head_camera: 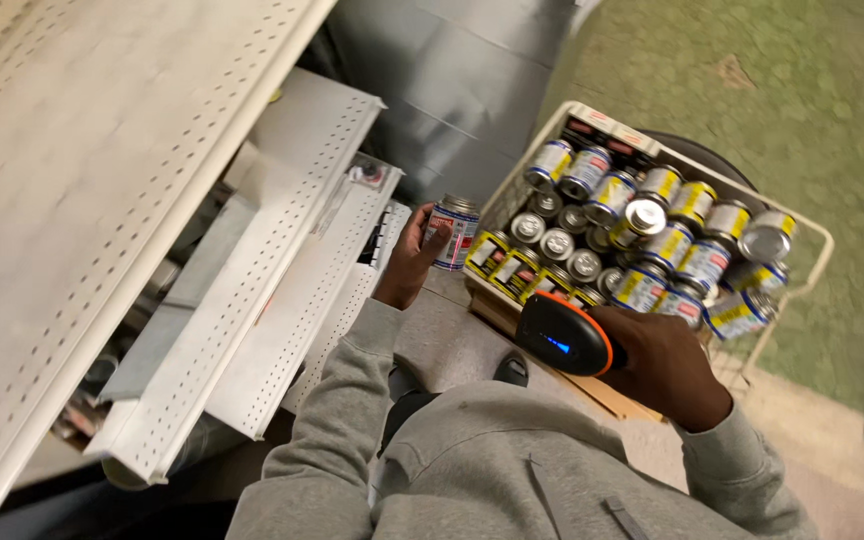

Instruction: The person takes cans from a basket and places them onto a metal shelf, while holding a barcode scanner in their other hand.

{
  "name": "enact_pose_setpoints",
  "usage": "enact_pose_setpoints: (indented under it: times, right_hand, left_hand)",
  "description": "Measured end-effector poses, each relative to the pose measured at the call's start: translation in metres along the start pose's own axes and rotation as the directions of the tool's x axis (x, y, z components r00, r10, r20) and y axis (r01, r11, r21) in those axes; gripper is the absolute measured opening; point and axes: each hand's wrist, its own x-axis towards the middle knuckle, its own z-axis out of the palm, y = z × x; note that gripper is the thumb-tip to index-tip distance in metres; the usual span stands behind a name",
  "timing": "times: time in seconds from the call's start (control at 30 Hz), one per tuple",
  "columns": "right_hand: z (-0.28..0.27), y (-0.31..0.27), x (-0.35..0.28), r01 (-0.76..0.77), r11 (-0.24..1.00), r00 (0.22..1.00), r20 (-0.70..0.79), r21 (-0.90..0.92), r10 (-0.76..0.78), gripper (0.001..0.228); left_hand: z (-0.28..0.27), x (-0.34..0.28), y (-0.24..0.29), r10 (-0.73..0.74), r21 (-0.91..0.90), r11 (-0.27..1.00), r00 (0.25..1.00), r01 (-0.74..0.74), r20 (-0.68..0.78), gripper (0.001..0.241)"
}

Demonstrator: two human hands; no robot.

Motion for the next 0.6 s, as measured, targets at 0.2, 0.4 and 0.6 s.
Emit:
enact_pose_setpoints:
  times: [0.2,0.4,0.6]
  right_hand:
    - [0.009,-0.01,0.033,0.088,0.996,0.993,0.077,0.014,-0.089,0.057]
    - [0.029,-0.014,0.063,0.117,0.993,0.981,0.158,-0.013,-0.114,0.074]
    - [0.07,-0.019,0.094,0.13,0.991,0.948,0.297,-0.042,-0.112,0.057]
  left_hand:
    - [-0.023,-0.043,0.038,0.056,0.076,0.996,0.99,-0.046,-0.126,0.064]
    - [-0.063,-0.085,0.07,0.162,0.233,0.967,0.953,-0.101,-0.257,0.075]
    - [-0.105,-0.159,0.149,0.322,0.522,0.851,0.839,-0.054,-0.439,0.085]
